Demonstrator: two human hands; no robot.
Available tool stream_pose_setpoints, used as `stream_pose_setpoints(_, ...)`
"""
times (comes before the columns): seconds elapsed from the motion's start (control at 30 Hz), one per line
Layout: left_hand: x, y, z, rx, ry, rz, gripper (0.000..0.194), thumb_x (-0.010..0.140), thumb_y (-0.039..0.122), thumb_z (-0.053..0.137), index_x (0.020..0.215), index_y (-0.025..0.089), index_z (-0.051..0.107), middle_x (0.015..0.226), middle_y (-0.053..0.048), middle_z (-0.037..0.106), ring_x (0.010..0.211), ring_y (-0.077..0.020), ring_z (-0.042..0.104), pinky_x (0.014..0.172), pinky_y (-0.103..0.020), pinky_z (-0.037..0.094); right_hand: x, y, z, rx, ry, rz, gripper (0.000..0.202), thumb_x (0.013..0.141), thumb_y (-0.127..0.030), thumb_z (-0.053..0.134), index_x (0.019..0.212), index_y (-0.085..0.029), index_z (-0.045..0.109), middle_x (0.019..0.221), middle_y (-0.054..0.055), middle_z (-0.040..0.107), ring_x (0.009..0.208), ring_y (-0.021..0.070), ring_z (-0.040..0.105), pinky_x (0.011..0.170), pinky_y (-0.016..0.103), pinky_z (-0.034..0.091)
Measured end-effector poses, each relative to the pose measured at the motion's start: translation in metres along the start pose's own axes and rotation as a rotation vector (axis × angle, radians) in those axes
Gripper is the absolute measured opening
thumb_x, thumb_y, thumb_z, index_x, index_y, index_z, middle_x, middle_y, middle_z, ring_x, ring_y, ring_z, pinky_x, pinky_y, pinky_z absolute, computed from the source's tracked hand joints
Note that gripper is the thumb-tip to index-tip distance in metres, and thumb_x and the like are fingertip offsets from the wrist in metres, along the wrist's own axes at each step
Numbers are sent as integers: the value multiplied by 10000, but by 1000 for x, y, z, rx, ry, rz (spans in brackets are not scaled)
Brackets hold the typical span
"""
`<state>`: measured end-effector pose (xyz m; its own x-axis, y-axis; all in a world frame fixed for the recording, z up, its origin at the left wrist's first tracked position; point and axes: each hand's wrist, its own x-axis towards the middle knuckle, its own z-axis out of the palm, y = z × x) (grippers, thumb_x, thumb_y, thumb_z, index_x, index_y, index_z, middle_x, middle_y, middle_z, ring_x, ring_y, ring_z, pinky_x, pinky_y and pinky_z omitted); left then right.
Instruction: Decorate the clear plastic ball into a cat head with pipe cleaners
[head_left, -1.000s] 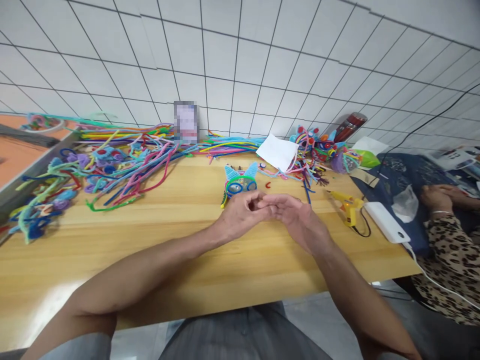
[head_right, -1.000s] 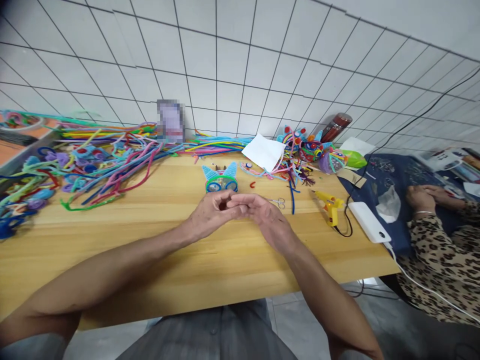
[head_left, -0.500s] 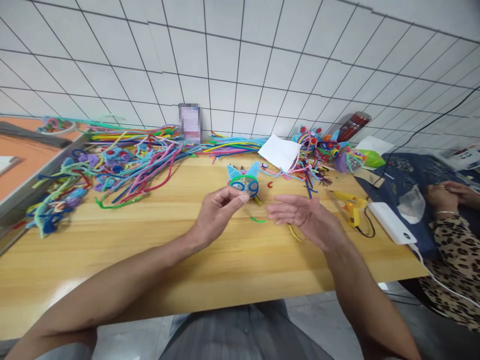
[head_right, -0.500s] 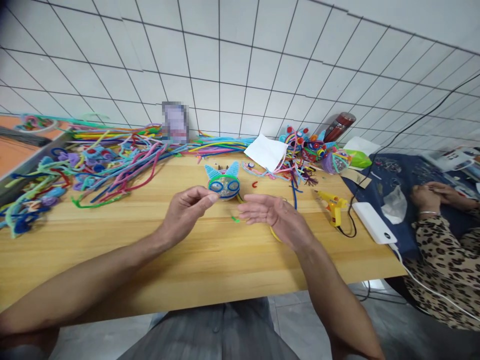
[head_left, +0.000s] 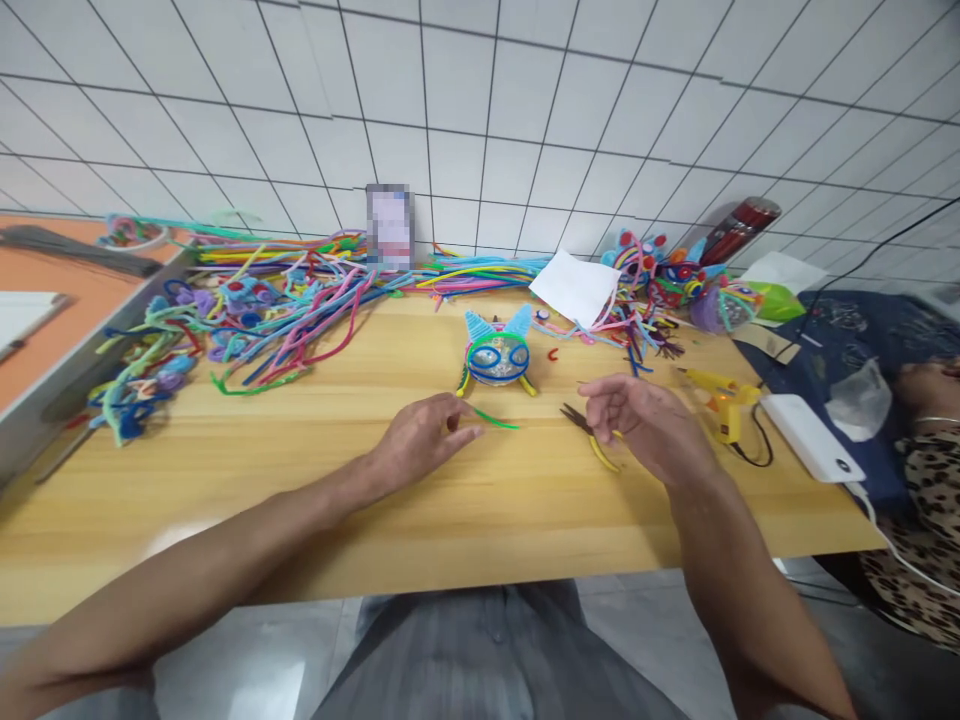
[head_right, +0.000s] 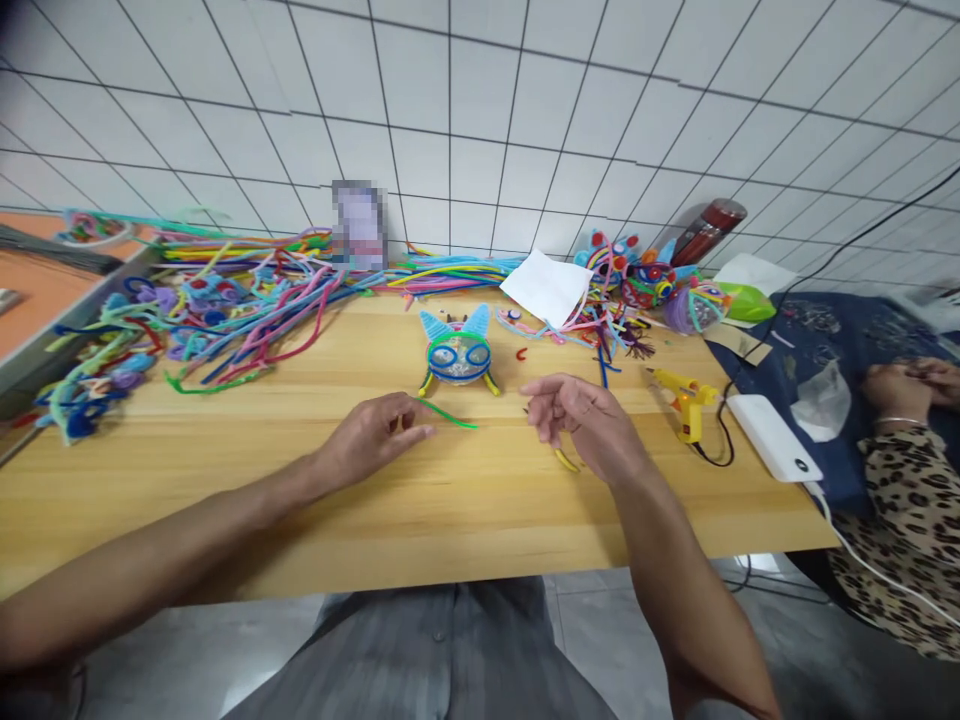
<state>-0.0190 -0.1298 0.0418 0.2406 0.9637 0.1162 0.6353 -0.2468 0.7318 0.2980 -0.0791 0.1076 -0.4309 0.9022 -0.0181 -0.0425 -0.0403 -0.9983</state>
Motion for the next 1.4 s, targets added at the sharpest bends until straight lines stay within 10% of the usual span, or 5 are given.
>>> stream_pose_setpoints(0.23,1,-8,7,400,-123,-85,444,1056,329,593,1492,246,616,1267,-126,771,1013,-272,789,839,-348,599,1,-3,-5,20,-115,70,542,841,-730,826,995,-210,826,657,21,665,477,139,516,385,259,343)
stream_pose_setpoints(0.43,20,3,15,475,-228,-112,268,1114,267,469,1104,204,730,1165,-117,779,959,-253,780,809,-333,577,-1,1,-2,-104,-101,37,524,880,-714,800,1032,-213,827,695,22,679,512,141,548,443,270,401)
stream_pose_setpoints(0.67,1,28,15,259,-253,5,222,1122,278,451,1182,240,661,1180,-72,777,1071,-237,771,886,-335,600,0,23,27,-867,-67,-445,369,1004,-491,710,1319,-310,771,1248,84,825,1115,306,782,932,452,645)
stream_pose_setpoints(0.87,14,20,15,-55,-193,51,135,1092,309,569,1119,235,679,940,-13,798,899,-181,760,823,-269,575,30,55,35,-985,-136,-954,275,1060,-283,585,1168,-402,809,842,-18,845,659,262,796,576,401,653)
stream_pose_setpoints(1.4,4,9,-9,-286,-16,23,247,1055,345,510,892,202,629,690,44,617,640,-114,552,671,-231,441,36,41,40,-954,-93,-532,273,1090,-363,619,992,-264,853,830,28,867,669,184,792,652,275,585)
